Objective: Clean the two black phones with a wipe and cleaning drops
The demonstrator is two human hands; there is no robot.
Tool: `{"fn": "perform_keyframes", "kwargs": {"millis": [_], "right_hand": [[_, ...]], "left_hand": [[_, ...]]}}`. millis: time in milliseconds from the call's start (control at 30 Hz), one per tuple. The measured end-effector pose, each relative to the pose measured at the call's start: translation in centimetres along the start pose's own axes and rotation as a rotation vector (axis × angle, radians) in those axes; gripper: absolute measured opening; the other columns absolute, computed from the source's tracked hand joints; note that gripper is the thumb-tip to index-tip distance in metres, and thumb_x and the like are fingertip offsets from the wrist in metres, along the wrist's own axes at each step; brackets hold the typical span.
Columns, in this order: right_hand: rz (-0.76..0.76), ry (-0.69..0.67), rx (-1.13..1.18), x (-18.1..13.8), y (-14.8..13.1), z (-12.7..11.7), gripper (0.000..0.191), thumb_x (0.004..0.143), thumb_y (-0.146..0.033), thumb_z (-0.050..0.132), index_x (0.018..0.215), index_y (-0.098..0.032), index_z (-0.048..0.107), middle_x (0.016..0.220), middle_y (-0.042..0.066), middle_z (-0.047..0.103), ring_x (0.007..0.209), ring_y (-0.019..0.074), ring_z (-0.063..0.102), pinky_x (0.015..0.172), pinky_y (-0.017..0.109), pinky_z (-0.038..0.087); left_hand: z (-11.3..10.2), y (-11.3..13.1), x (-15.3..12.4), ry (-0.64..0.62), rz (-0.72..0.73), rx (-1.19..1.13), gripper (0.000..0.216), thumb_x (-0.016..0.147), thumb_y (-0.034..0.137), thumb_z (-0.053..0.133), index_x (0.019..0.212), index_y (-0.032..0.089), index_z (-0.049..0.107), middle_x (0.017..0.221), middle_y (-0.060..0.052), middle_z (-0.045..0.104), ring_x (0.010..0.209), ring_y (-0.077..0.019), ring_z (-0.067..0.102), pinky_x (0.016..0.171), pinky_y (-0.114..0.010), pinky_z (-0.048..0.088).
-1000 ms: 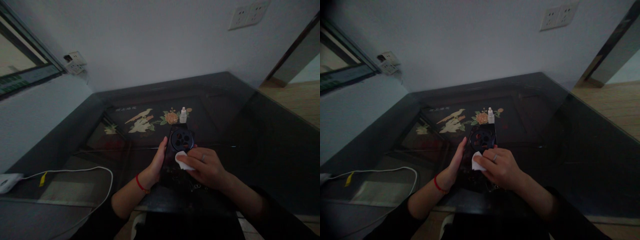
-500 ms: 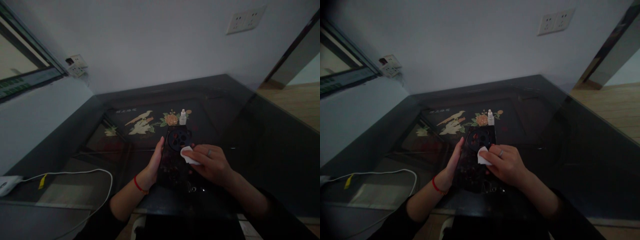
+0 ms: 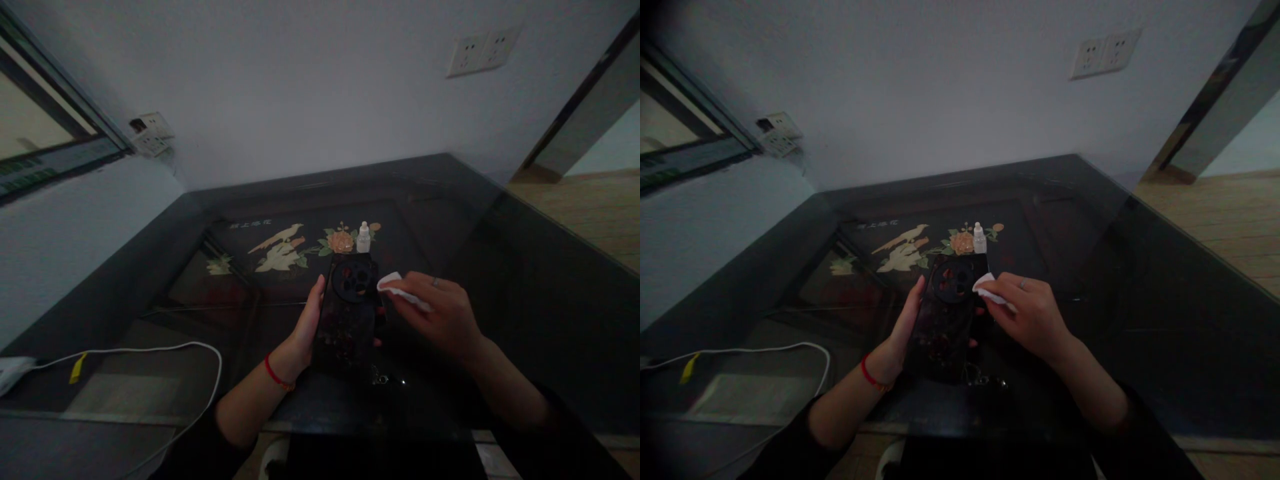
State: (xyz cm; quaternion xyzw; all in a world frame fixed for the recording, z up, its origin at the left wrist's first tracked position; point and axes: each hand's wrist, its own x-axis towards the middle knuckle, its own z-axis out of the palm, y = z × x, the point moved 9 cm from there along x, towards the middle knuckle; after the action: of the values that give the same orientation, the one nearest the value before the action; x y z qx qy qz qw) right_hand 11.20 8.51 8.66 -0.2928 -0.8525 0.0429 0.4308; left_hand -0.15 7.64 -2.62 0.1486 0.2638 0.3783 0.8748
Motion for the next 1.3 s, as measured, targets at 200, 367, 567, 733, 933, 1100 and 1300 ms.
{"fn": "perform_keyframes", "kwargs": {"millis": [200, 367, 567, 733, 933, 1100, 1300], "right_hand": [[0.018, -0.161, 0.043, 0.0, 0.9, 1.3, 0.018, 0.092, -0.021, 0.050, 0.093, -0.017, 0.067, 0.075, 0.003, 0.068, 0.065, 0.0110, 0.063, 0.059, 0.021, 0.045], [0.166, 0.013, -0.087, 0.2, 3.5, -0.3, 0.016, 0.091, -0.024, 0.053, 0.087, -0.017, 0.066, 0.081, 0.006, 0.071, 0.073, 0.0163, 0.067, 0.065, 0.026, 0.049], [0.165, 0.060, -0.036, 0.7, 1.8, 0.1, 0.014, 0.091, -0.020, 0.052, 0.091, -0.017, 0.066, 0.083, 0.005, 0.070, 0.076, 0.0152, 0.066, 0.069, 0.026, 0.049], [-0.017, -0.065, 0.029, 0.7, -1.7, 1.8, 0.018, 0.090, -0.016, 0.050, 0.097, -0.016, 0.067, 0.076, 0.003, 0.066, 0.067, 0.0122, 0.061, 0.061, 0.022, 0.043], [-0.155, -0.289, 0.099, 0.0, -3.8, 3.7, 0.017, 0.086, -0.013, 0.050, 0.091, -0.018, 0.066, 0.071, 0.000, 0.063, 0.061, 0.0113, 0.054, 0.057, 0.023, 0.037], [-0.100, -0.214, 0.081, 0.2, -3.0, 3.0, 0.019, 0.088, -0.015, 0.050, 0.097, -0.017, 0.066, 0.072, 0.001, 0.063, 0.063, 0.0113, 0.056, 0.057, 0.022, 0.038], [-0.164, -0.184, 0.049, 0.1, -3.9, 3.0, 0.018, 0.088, -0.015, 0.049, 0.094, -0.017, 0.067, 0.072, 0.001, 0.064, 0.063, 0.0121, 0.057, 0.057, 0.023, 0.039]], "left_hand": [[0.1, 0.4, 0.0, -0.040, 0.041, 0.034, 0.075, 0.089, 0.067, 0.021, 0.127, 0.013, 0.057, 0.114, -0.016, 0.067, 0.099, -0.0304, 0.065, 0.083, -0.050, 0.050], [0.9, -0.5, -0.2, -0.132, 0.006, 0.125, 0.074, 0.090, 0.066, 0.021, 0.134, 0.015, 0.052, 0.121, -0.016, 0.065, 0.097, -0.0298, 0.066, 0.078, -0.046, 0.052], [0.6, -3.6, -0.2, -0.158, -0.138, 0.281, 0.078, 0.088, 0.070, 0.023, 0.126, 0.011, 0.057, 0.089, -0.016, 0.073, 0.067, -0.0225, 0.069, 0.069, -0.037, 0.052], [-0.2, -2.9, 0.6, -0.005, -0.016, 0.279, 0.067, 0.088, 0.067, 0.034, 0.128, 0.017, 0.054, 0.091, -0.012, 0.073, 0.076, -0.0237, 0.070, 0.076, -0.038, 0.052], [-0.3, -1.5, 0.8, 0.039, 0.079, 0.229, 0.063, 0.090, 0.064, 0.034, 0.128, 0.019, 0.054, 0.092, -0.008, 0.073, 0.081, -0.0236, 0.069, 0.077, -0.037, 0.053], [-0.5, -1.9, 0.8, 0.064, 0.046, 0.209, 0.061, 0.090, 0.062, 0.037, 0.126, 0.018, 0.056, 0.091, -0.008, 0.073, 0.081, -0.0242, 0.070, 0.078, -0.038, 0.053], [-0.4, -2.1, 0.6, 0.069, 0.058, 0.230, 0.061, 0.088, 0.062, 0.041, 0.126, 0.016, 0.057, 0.089, -0.009, 0.073, 0.080, -0.0239, 0.070, 0.079, -0.036, 0.053]]}}
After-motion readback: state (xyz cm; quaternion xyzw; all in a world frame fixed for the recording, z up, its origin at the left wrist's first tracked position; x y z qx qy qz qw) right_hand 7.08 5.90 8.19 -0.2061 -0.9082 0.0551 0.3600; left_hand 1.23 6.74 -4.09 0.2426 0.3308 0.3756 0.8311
